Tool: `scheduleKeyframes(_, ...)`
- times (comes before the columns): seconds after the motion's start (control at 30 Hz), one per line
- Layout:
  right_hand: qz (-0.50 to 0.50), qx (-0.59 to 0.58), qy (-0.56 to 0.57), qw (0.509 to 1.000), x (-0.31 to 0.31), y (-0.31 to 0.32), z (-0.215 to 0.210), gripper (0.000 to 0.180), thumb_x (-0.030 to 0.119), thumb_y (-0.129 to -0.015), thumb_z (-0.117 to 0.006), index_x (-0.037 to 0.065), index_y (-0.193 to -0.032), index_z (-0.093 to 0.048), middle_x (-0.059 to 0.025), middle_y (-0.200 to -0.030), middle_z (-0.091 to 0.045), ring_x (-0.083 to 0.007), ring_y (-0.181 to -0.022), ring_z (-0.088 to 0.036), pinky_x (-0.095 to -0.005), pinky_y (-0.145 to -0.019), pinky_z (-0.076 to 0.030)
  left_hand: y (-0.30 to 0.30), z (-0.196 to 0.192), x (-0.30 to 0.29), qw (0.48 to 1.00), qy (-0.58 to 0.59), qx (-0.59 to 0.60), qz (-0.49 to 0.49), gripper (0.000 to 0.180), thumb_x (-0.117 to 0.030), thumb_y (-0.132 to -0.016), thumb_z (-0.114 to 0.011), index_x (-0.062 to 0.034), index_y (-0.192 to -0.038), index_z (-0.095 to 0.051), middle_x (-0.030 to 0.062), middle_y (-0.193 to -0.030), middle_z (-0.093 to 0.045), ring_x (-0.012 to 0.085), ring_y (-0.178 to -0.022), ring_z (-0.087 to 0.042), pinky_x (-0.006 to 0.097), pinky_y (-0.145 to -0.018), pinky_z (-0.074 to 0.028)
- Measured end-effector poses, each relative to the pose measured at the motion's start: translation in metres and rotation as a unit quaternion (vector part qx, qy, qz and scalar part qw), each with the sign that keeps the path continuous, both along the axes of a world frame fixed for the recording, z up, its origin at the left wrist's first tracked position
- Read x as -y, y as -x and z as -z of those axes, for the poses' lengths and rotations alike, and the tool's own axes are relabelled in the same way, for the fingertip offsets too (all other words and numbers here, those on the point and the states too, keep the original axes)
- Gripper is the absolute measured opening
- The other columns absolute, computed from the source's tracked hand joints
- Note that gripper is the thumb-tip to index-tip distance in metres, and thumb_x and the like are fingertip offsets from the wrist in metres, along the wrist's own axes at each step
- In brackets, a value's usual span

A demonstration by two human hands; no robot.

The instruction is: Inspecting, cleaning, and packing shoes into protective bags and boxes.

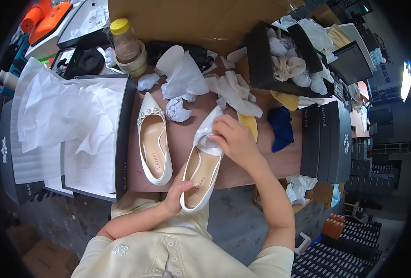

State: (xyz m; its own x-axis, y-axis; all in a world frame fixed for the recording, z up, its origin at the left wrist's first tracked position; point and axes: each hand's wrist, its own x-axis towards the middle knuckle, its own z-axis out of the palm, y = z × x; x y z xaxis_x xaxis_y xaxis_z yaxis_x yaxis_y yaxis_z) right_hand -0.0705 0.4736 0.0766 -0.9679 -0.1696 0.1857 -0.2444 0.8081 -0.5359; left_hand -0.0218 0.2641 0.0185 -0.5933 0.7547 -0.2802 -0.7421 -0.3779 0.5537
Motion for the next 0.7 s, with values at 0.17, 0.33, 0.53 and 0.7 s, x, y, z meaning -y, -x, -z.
scheduleKeyframes(0.17,0.129,0.114,0.442,0.881,-0.042,-0.008,-0.006,0.014,0.002,-0.082,-0.063,0.003,-0.086,-0.05,-0.0039,-0.085,-0.057,-0.004,-0.068,-0.051,-0.0194,-0.057,-0.042,-0.006,0.018,0.007,0.988,-0.125,0.088,0.022,0.08,-0.023,-0.079,-0.051,-0.0031,-0.145,-0.011,0.0144,-0.139,-0.035,0.0207,-0.125,-0.039,0.031,-0.104,-0.029)
scheduleKeyframes(0.33,0.259,0.014,0.325,0.909,-0.049,0.028,-0.008,0.009,-0.001,-0.084,-0.058,0.002,-0.086,-0.049,-0.0024,-0.081,-0.053,-0.0043,-0.069,-0.051,-0.0179,-0.059,-0.043,-0.002,0.005,0.021,0.986,-0.12,0.05,0.103,0.086,-0.029,-0.071,-0.059,-0.0011,-0.142,-0.02,0.0175,-0.136,-0.039,0.0238,-0.121,-0.046,0.035,-0.101,-0.038)
scheduleKeyframes(0.53,0.017,-0.029,0.473,0.881,0.032,0.074,-0.059,0.014,-0.001,-0.082,-0.064,0.001,-0.09,-0.052,-0.0081,-0.092,-0.06,-0.0081,-0.074,-0.056,-0.0193,-0.064,-0.046,-0.005,0.016,0.01,0.98,-0.09,0.145,0.1,0.073,-0.026,-0.084,-0.048,-0.0026,-0.145,-0.015,0.0131,-0.141,-0.034,0.0194,-0.127,-0.037,0.03,-0.105,-0.029)
scheduleKeyframes(0.7,0.172,-0.288,-0.006,0.942,0.026,0.076,-0.066,0.03,0.006,-0.076,-0.069,0.0,-0.101,-0.053,-0.0174,-0.115,-0.055,-0.0264,-0.095,-0.058,-0.0323,-0.078,-0.05,-0.003,-0.009,-0.009,0.994,0.068,-0.09,0.014,0.069,-0.02,-0.09,-0.048,-0.0025,-0.145,-0.011,0.0088,-0.128,-0.041,0.0134,-0.104,-0.045,0.028,-0.09,-0.038)
